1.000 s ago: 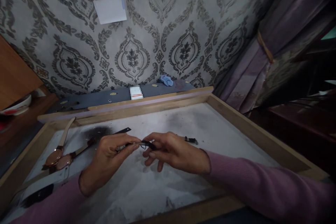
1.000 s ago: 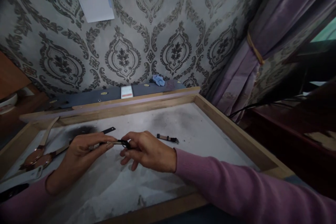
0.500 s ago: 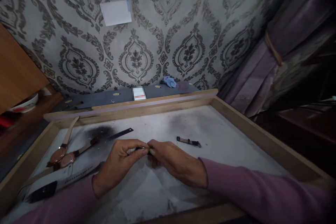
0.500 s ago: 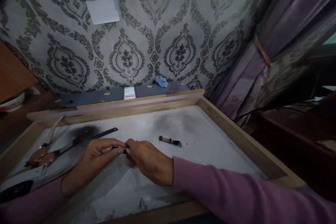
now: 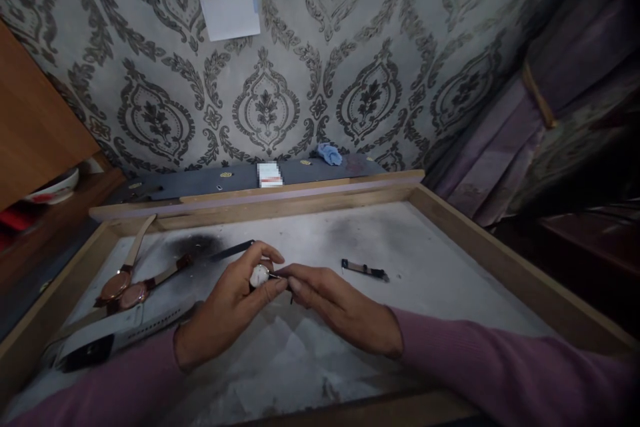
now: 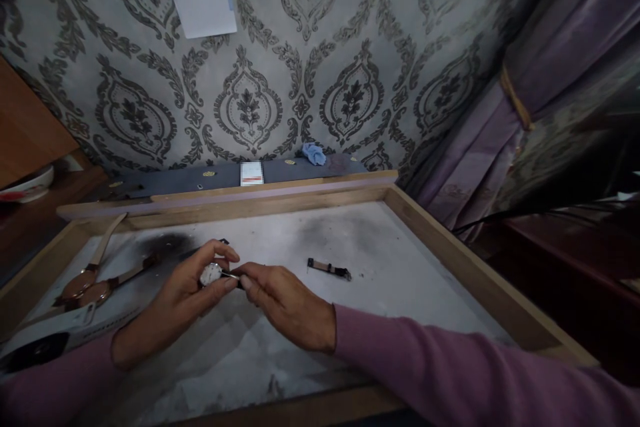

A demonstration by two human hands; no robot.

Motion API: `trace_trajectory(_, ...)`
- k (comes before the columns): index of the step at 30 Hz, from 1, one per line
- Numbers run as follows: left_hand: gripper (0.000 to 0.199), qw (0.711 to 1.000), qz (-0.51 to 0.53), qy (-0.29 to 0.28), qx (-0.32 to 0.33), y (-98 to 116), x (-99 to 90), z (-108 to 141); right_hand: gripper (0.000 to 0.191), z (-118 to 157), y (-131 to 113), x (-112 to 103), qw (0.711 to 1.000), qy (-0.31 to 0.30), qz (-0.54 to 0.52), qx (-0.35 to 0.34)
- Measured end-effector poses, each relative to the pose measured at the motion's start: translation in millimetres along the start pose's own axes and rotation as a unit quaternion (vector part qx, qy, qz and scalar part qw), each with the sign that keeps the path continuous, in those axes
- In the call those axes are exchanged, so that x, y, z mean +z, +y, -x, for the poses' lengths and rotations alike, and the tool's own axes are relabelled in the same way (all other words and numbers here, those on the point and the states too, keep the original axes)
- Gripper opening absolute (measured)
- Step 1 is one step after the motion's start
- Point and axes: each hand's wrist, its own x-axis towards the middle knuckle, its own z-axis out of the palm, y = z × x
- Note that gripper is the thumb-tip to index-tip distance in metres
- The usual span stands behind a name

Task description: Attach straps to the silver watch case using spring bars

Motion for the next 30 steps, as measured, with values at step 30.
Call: trace_trajectory(30,0.019,0.989,0.039,-0.125,-0.065,6.4,-13.0,-2.2,0.042,0.6,-0.4,-5.8,0.995,-0.033,-0.078,0.045)
